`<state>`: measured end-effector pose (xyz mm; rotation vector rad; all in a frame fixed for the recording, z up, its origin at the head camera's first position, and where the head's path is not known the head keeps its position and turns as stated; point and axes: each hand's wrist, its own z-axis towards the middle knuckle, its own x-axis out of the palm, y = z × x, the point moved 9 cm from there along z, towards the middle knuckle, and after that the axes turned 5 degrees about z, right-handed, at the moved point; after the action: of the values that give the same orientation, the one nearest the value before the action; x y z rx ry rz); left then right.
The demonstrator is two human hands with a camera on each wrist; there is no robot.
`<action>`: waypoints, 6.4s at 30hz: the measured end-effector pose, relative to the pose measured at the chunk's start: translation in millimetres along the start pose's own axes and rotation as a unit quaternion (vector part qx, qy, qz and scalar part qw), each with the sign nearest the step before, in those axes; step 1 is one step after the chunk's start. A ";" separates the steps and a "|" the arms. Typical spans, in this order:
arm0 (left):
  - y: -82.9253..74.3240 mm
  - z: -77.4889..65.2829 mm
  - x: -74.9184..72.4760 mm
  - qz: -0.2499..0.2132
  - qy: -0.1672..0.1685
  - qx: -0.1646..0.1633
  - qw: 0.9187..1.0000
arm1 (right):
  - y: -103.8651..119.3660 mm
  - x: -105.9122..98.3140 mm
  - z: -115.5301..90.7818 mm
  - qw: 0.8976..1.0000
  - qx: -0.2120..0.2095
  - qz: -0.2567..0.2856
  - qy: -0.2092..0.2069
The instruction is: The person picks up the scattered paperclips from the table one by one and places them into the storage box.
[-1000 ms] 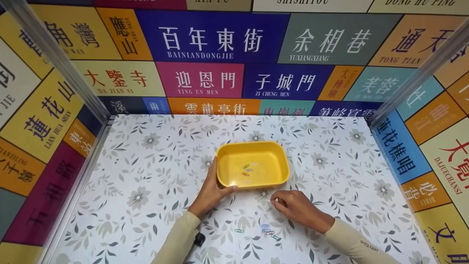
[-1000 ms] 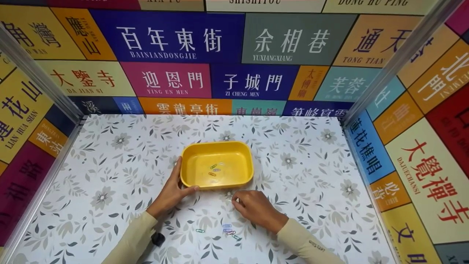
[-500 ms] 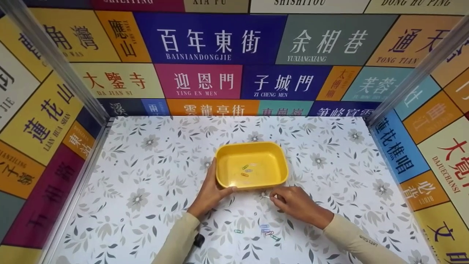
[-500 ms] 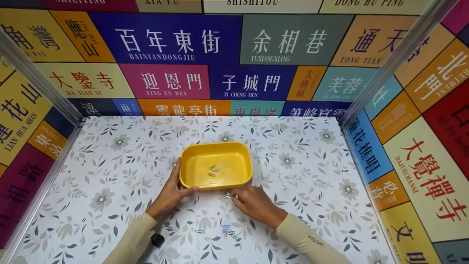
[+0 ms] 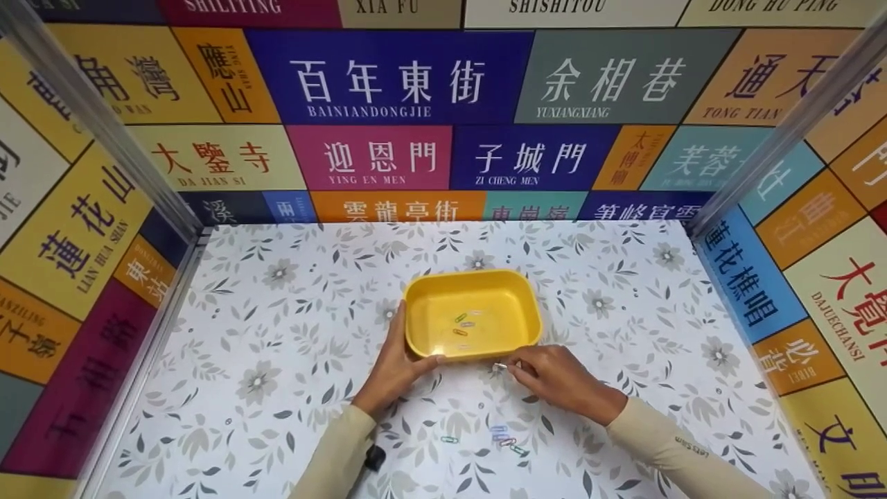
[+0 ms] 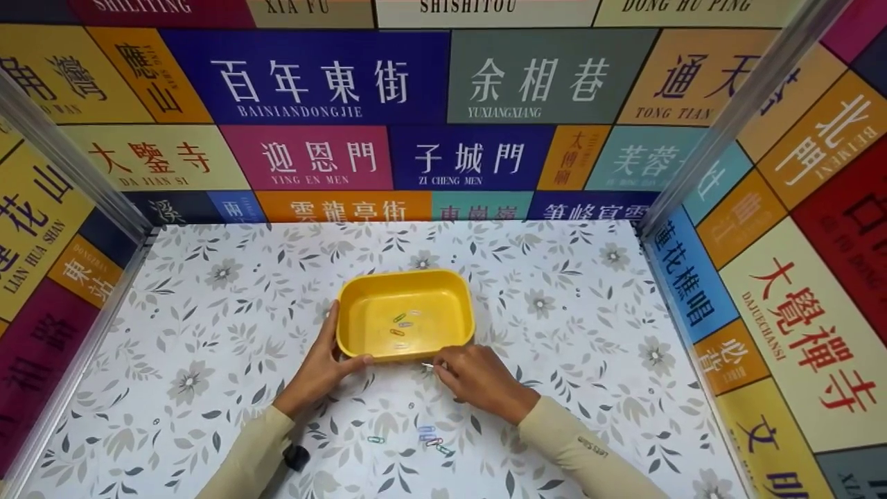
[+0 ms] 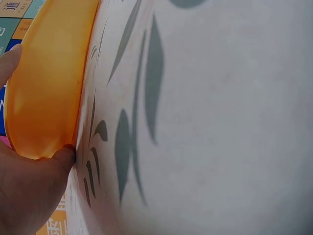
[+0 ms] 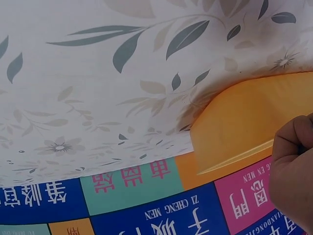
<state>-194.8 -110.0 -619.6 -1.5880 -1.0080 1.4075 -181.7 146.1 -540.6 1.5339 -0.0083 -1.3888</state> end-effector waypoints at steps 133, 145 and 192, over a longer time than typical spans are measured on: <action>0.9 0.2 -0.4 0.000 0.008 0.027 1.000 | 22.0 14.6 45.1 0.996 -0.058 -0.065 0.008; 0.1 0.6 -0.6 -0.003 0.007 0.027 1.000 | 41.0 25.0 27.7 0.989 -0.128 -0.074 -0.018; -1.5 -0.5 -2.1 -0.016 0.006 0.046 0.999 | 51.9 97.8 -20.0 0.990 -0.139 0.015 0.015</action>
<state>-194.6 -111.4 -617.4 -1.5054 -0.9428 1.4004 -103.9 76.2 -582.0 1.3158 0.1738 -1.2850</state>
